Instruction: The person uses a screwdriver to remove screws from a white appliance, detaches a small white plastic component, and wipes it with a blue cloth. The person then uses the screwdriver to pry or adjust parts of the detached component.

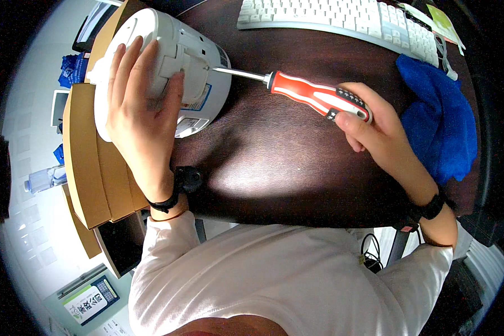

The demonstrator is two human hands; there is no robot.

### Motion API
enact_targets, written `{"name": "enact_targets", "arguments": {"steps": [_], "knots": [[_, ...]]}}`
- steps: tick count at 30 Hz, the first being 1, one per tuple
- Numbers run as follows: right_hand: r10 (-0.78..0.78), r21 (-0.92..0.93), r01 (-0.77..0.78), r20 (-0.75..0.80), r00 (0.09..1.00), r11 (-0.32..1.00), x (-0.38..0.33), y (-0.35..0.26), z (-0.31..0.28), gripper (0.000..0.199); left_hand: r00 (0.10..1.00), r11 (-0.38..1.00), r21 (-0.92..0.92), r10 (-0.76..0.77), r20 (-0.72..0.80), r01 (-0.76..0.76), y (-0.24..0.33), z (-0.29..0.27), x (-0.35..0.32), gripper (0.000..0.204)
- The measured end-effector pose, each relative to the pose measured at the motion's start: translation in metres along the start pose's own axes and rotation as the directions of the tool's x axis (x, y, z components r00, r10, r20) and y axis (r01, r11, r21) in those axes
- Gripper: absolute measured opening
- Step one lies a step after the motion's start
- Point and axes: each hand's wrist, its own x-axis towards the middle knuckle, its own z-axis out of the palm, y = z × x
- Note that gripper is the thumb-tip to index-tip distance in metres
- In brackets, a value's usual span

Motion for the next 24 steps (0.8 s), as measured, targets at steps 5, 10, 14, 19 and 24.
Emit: {"name": "enact_targets", "arguments": {"steps": [5,10,14,19,24], "knots": [[0.006,-0.016,-0.007,-0.053,0.999,1.0,0.009,0.02,-0.006,0.037,0.991,0.989,-0.077,-0.13,-0.026,0.128,0.017,-0.006,0.0,0.043],[0.061,0.013,-0.06,-0.059,0.996,0.998,0.016,0.036,-0.008,0.034,0.985,0.983,0.053,-0.173,0.0,0.173,0.027,-0.007,0.006,0.047],[0.077,-0.098,-0.086,-0.084,0.993,0.991,0.017,0.041,-0.005,0.033,0.984,0.984,0.005,-0.178,0.013,0.178,0.029,-0.008,0.008,0.044],[-0.192,-0.542,0.123,-0.074,0.979,0.831,0.017,0.045,-0.001,0.034,0.989,0.989,0.001,-0.151,-0.005,0.151,0.026,-0.008,0.008,0.035],[-0.299,-0.829,0.138,-0.036,0.954,0.541,0.019,0.046,-0.005,0.043,0.964,0.906,-0.341,-0.267,-0.004,0.249,0.013,-0.016,0.007,0.023]]}}
